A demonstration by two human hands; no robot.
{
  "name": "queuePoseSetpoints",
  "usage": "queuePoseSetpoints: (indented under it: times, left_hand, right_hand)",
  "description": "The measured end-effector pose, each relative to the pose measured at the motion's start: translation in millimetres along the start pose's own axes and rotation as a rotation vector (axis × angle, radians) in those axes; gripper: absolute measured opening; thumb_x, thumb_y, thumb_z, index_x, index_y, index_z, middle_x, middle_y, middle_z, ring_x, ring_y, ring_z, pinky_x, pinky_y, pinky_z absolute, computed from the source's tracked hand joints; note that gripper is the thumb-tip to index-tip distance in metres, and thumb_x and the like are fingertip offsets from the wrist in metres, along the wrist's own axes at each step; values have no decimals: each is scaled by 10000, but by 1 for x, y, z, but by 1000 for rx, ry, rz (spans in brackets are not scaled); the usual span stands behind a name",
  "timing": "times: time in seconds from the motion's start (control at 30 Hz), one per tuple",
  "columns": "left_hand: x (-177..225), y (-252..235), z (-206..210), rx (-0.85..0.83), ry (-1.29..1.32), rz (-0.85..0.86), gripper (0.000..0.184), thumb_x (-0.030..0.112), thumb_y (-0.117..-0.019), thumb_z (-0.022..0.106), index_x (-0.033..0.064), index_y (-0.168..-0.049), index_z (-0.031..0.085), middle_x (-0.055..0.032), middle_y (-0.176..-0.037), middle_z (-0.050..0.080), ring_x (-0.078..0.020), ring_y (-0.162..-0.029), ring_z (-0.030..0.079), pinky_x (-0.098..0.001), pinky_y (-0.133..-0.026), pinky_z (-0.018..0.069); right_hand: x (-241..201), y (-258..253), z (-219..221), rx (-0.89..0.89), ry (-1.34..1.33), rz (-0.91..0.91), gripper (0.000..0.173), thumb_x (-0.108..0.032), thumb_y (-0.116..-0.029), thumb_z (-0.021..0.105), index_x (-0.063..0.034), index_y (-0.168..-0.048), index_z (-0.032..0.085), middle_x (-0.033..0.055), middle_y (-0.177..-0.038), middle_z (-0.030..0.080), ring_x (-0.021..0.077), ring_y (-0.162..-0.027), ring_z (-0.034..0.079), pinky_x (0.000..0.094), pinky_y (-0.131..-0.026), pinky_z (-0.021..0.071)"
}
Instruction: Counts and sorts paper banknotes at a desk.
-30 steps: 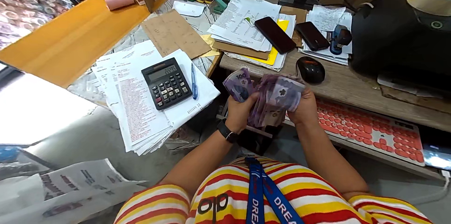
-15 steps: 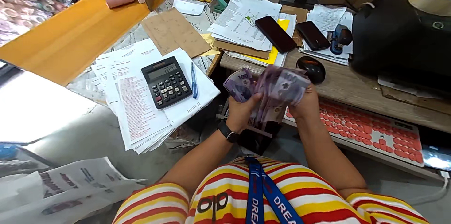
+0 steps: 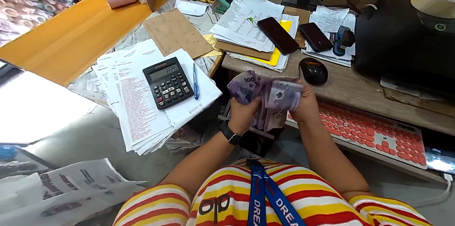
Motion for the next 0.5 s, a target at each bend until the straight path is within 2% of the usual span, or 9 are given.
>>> queuePoseSetpoints:
  times: [0.07,0.1,0.17,0.23,0.3,0.37,0.43,0.5]
  left_hand:
    - [1,-1,-2,2,35,-15,284,-23,-941,631,34,-1216,586,-18,-965,726,-100,-870,712,-303,-808,615]
    - [2,0,-2,4,40,-22,245,52,-1011,554,42,-1256,573,-14,-993,726,-95,-897,712,-303,-833,611]
    - [3,0,0,31,28,-43,231,129,-1085,424,59,-1252,567,-2,-1001,727,-82,-912,710,-296,-847,604]
    - [1,0,1,44,2,-28,172,37,-1048,475,54,-1189,573,7,-963,718,-78,-886,707,-299,-827,607]
    - [-1,2,2,39,-21,-2,221,-83,-950,526,65,-1097,596,30,-886,717,-57,-825,701,-281,-772,607]
    - [-4,2,3,21,-10,0,266,-129,-880,569,83,-1032,620,39,-836,724,-53,-786,702,-275,-739,608]
    - [-5,2,3,1,6,-3,279,-135,-851,616,75,-1035,630,29,-837,735,-63,-777,710,-278,-733,615]
    - [-4,2,2,-7,17,-10,238,-83,-902,626,52,-1097,622,8,-873,736,-80,-790,714,-286,-745,619]
  right_hand:
    - [-1,-1,-7,75,-76,0,299,66,-865,616,-184,-991,721,-101,-889,749,4,-807,694,235,-750,603]
    - [-2,0,-8,85,-96,4,309,71,-879,599,-187,-998,721,-98,-897,753,8,-815,700,237,-757,607]
    - [-3,1,-6,34,-82,5,311,68,-878,601,-171,-1030,728,-87,-923,755,16,-843,702,248,-780,607]
    - [-2,3,0,-33,-19,36,280,45,-858,627,-151,-1027,734,-83,-905,751,12,-831,693,249,-772,602]
    - [1,5,8,-79,38,118,260,49,-821,640,-135,-980,732,-83,-844,745,-1,-778,686,234,-739,598]
    - [3,5,12,-116,80,178,251,66,-798,639,-108,-949,741,-74,-816,740,-7,-751,677,220,-726,589]
    - [1,4,11,-114,89,163,252,71,-813,637,-125,-927,745,-87,-819,737,-15,-753,670,212,-725,582]
    - [-1,1,4,-50,32,93,267,67,-846,624,-142,-970,734,-95,-868,741,-5,-786,678,226,-738,590]
Point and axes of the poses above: each hand's wrist, its own y-axis away from the middle knuckle, its own z-axis out of the palm, x = y × z, the point moved 5 cm from there along -y, towards the middle knuckle
